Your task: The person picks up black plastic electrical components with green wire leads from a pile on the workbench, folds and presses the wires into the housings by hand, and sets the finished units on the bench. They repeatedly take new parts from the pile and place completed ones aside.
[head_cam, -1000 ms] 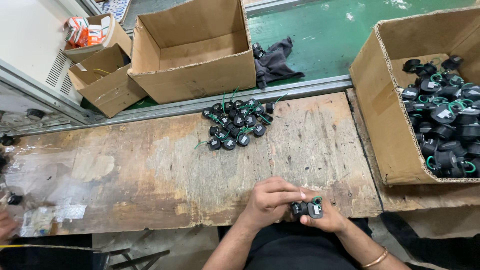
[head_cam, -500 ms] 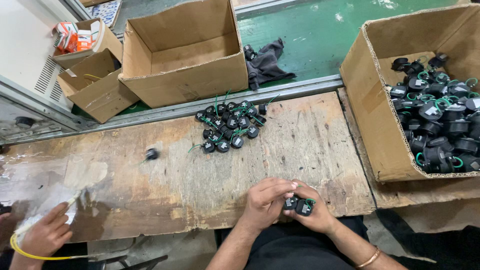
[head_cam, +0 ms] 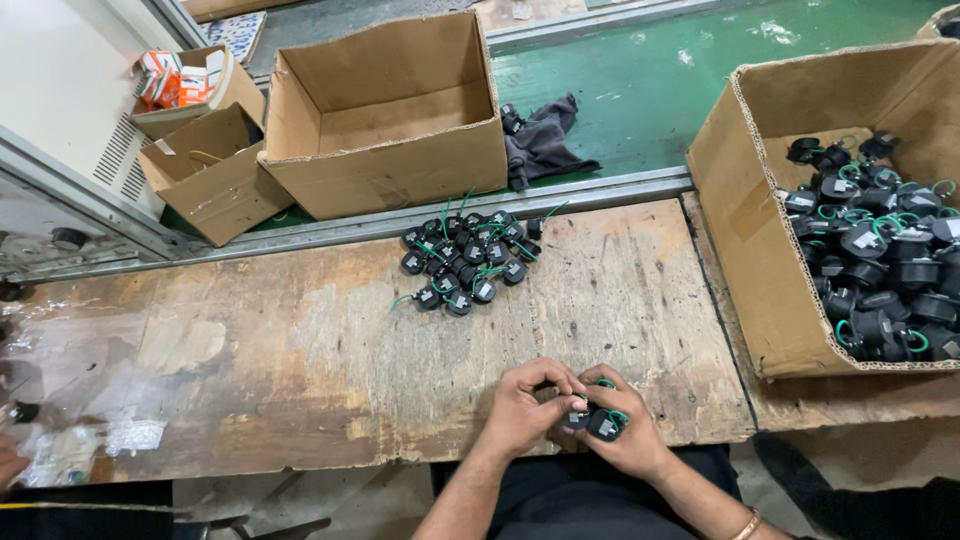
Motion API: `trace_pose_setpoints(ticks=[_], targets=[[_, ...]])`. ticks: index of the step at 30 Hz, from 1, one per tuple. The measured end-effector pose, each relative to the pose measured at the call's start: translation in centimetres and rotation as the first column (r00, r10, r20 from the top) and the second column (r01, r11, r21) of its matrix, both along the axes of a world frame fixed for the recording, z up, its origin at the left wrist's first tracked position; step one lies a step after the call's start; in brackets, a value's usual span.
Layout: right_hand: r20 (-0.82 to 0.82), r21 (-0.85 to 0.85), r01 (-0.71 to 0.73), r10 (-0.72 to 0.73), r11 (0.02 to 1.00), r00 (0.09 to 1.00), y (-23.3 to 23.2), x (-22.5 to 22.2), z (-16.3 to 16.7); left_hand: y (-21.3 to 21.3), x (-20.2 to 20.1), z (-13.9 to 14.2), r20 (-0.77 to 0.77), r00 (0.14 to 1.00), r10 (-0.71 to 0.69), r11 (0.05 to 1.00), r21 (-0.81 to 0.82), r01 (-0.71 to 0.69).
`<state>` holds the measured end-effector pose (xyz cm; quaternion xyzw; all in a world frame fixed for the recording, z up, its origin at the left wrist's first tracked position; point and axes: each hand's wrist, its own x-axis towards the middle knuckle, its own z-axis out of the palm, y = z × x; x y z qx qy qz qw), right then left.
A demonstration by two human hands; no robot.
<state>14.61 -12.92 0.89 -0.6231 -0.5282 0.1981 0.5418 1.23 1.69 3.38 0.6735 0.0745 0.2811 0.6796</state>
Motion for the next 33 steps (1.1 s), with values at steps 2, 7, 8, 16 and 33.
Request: trace_pose_setpoints(ticks=[2,7,8,16,33], targets=[[-0.143,0.024,-0.041,0.044,0.999,0.989,0.0,0.4,-0.9,1.6,-0.2,0.3,0.044,0.996,0.083,0.985,0.15,-0.089],[-0.843,0.324,-0.116,0.342,0.939,0.415,-0.3,1.2,-2.4,7.9,0.6,2.1,0.037,0.616,0.787,0.57,0.339,-0.748],[-0.879,0.332,-0.1,0.346,0.938,0.327,-0.5,1.3,-2.5,8.9,0.6,2.2,0.04,0.572,0.819,0.48,0.498,-0.722],[-0.884,0.311,-0.16,0.347,0.937,0.313,-0.6,1.2,-2.6,8.1,-0.4,-1.1,-0.177,0.593,0.785,0.479,0.782,-0.4],[-0.901,0.326,-0.152,0.355,0.933,0.247,-0.8,1.7,-2.6,11.6,-1.4,1.8,-0.056,0.675,0.736,0.464,0.768,-0.442]])
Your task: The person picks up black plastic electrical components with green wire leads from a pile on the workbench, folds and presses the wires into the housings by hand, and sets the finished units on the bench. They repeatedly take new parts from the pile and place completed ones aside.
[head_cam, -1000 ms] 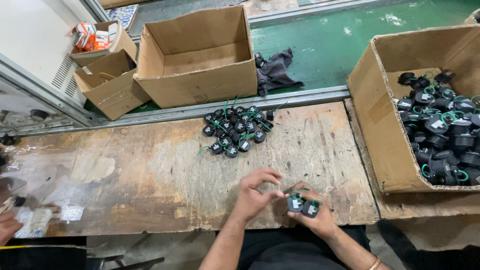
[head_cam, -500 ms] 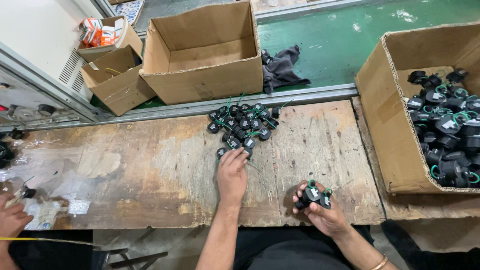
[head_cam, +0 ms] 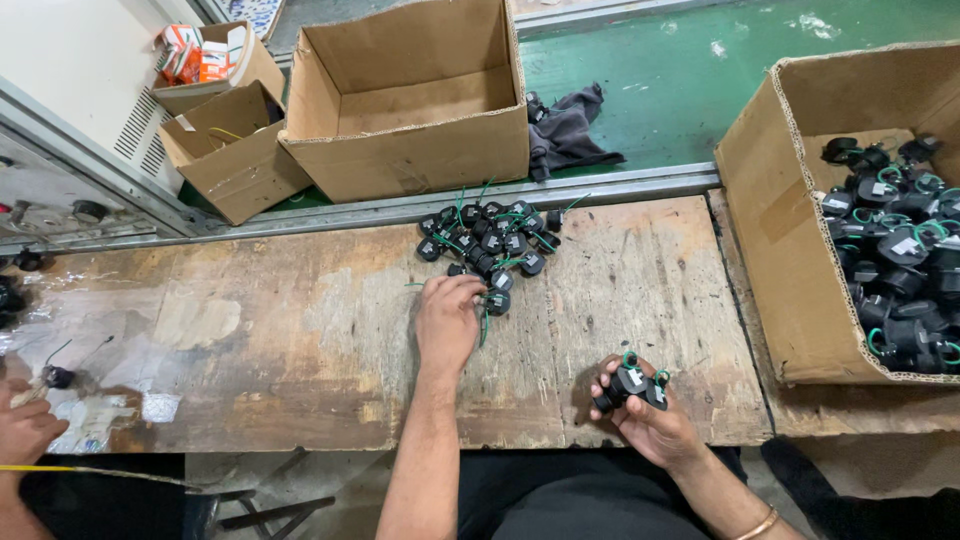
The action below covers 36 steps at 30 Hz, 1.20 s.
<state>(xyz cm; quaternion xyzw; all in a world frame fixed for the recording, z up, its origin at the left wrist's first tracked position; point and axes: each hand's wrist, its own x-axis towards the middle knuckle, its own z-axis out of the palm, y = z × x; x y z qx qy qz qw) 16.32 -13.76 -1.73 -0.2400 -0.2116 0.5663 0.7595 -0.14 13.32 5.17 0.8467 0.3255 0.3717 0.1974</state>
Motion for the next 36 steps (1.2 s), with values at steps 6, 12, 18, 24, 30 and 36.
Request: trace_pose_setpoints(ticks=[6,12,18,24,30,36], targets=[[0.016,0.021,0.013,-0.013,1.0,1.0,0.0,0.0,0.1,-0.4,0.2,0.2,0.022,0.999,0.032,0.999,0.013,-0.033],[-0.015,0.023,0.012,-0.011,1.0,1.0,0.2,-0.1,0.3,-1.0,0.2,-0.1,0.336,0.933,0.128,0.992,-0.036,-0.123],[-0.131,-0.025,0.012,-0.016,1.0,0.991,0.4,-0.2,0.6,-9.4,1.7,0.1,0.726,0.684,-0.075,0.724,-0.432,0.538],[-0.062,-0.075,0.011,-0.016,0.997,0.998,0.0,0.1,-0.3,-13.7,3.9,1.7,0.512,0.734,-0.447,0.812,-0.113,0.573],[-0.05,-0.074,0.1,-0.103,0.992,0.993,-0.1,-0.3,-1.0,-12.6,1.8,2.4,0.46,0.662,-0.591,0.74,-0.018,0.673],[0.169,-0.127,0.037,-0.015,0.991,0.986,-0.1,-0.7,-0.6,-13.6,2.0,-1.0,0.65,0.655,-0.386,0.598,-0.364,0.714]])
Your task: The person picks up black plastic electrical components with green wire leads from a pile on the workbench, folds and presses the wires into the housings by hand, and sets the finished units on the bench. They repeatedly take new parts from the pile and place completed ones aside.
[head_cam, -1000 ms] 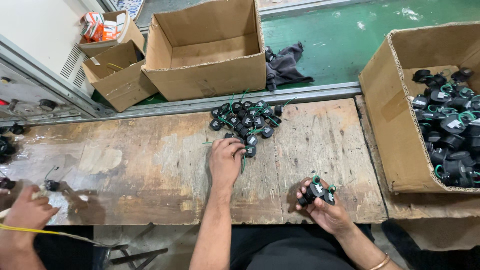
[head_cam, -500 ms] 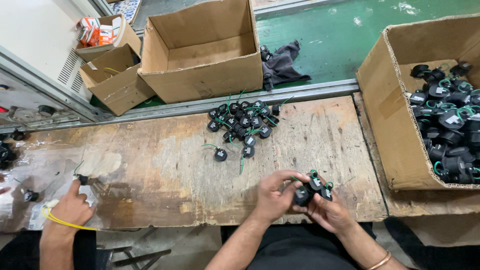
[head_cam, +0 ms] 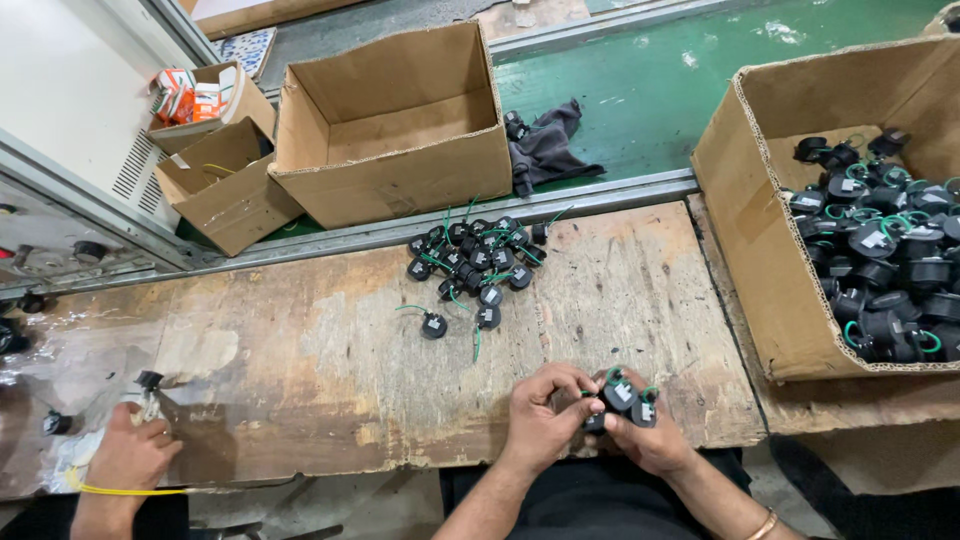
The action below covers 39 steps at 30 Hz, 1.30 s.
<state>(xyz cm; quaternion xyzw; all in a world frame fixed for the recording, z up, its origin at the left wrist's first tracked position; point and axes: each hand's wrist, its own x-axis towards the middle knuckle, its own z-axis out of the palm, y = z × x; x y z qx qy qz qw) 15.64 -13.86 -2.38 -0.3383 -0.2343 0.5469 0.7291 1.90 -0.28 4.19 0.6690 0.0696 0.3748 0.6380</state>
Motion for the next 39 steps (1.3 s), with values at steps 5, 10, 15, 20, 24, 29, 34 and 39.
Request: trace_pose_setpoints(ticks=[5,10,15,20,24,29,34,39], targets=[[0.015,-0.01,0.048,-0.048,0.999,0.999,-0.1,0.2,-0.3,-0.7,0.7,-1.6,-0.031,0.998,-0.053,0.945,-0.324,0.04],[-0.068,0.071,0.055,-0.05,0.996,0.996,-0.2,0.5,-0.2,2.1,-2.1,-1.7,-0.086,0.982,0.168,0.972,0.182,-0.151],[-0.072,0.02,0.05,-0.049,0.999,0.996,-0.2,0.4,2.1,5.2,-5.5,-3.4,0.01,0.869,0.494,0.866,-0.097,-0.491],[0.916,0.13,0.109,-0.162,0.985,0.367,-3.1,1.5,7.3,6.8,-8.2,-5.1,-0.033,0.678,0.734,0.661,-0.191,-0.725],[0.908,0.356,0.081,-0.365,0.931,0.206,-6.4,5.4,12.5,8.9,-8.7,-4.9,-0.171,0.628,0.76,0.606,-0.166,-0.778],[0.84,0.531,0.501,-0.501,0.683,-0.206,-6.6,10.9,18.6,12.2,-7.6,-3.8,-0.356,0.681,0.64,0.724,-0.017,-0.69],[0.881,0.449,0.704,-0.14,0.55,-0.452,-4.2,13.1,21.8,13.9,-5.9,-3.8,-0.415,0.7,0.581,0.775,0.018,-0.632],[0.898,0.439,0.703,-0.293,0.559,-0.328,-5.4,11.8,19.3,13.5,-4.8,-4.2,-0.385,0.678,0.626,0.732,-0.009,-0.681]])
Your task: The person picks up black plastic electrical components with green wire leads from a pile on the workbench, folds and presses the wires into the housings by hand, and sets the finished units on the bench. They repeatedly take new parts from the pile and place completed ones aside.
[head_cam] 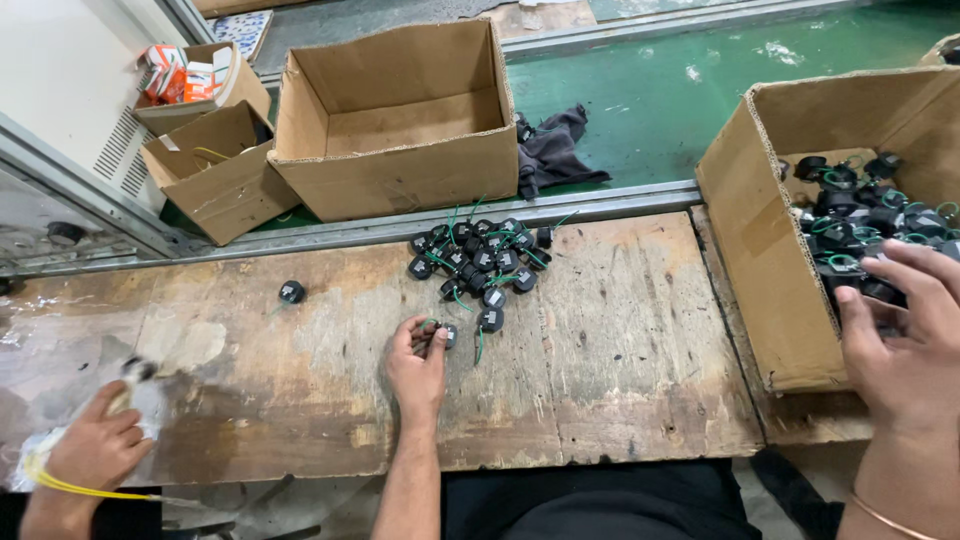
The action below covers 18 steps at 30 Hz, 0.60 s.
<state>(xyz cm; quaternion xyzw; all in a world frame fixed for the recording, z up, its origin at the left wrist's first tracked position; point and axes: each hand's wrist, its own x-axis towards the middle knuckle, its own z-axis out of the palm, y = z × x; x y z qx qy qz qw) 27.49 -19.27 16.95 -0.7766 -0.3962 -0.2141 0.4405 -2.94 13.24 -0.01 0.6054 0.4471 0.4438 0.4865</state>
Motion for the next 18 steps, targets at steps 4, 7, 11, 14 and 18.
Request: trace_pose_setpoints(ticks=[4,7,11,14,18], targets=[[0.086,0.019,-0.043,0.041,0.999,0.995,-0.9,0.2,-1.8,-0.7,-0.1,0.6,-0.102,0.987,-0.124,0.986,0.095,0.134],[0.244,0.024,-0.132,0.122,0.991,0.962,-0.6,-0.3,-2.6,-1.2,-0.1,1.4,-0.186,0.971,-0.153,0.945,0.26,0.198],[0.099,0.201,-0.399,0.386,0.895,0.917,1.6,-4.9,-6.0,-3.4,0.3,2.3,0.163,0.963,-0.213,0.946,0.281,0.161],[-0.467,0.27,-0.641,0.68,0.719,0.565,4.1,-9.6,-10.4,-6.8,1.6,2.8,0.427,0.847,-0.316,0.949,0.145,0.281],[-0.843,0.212,-0.72,0.497,0.66,0.207,7.3,-12.8,-16.0,-10.9,4.4,3.4,-0.001,0.825,-0.565,0.685,0.557,0.469]])
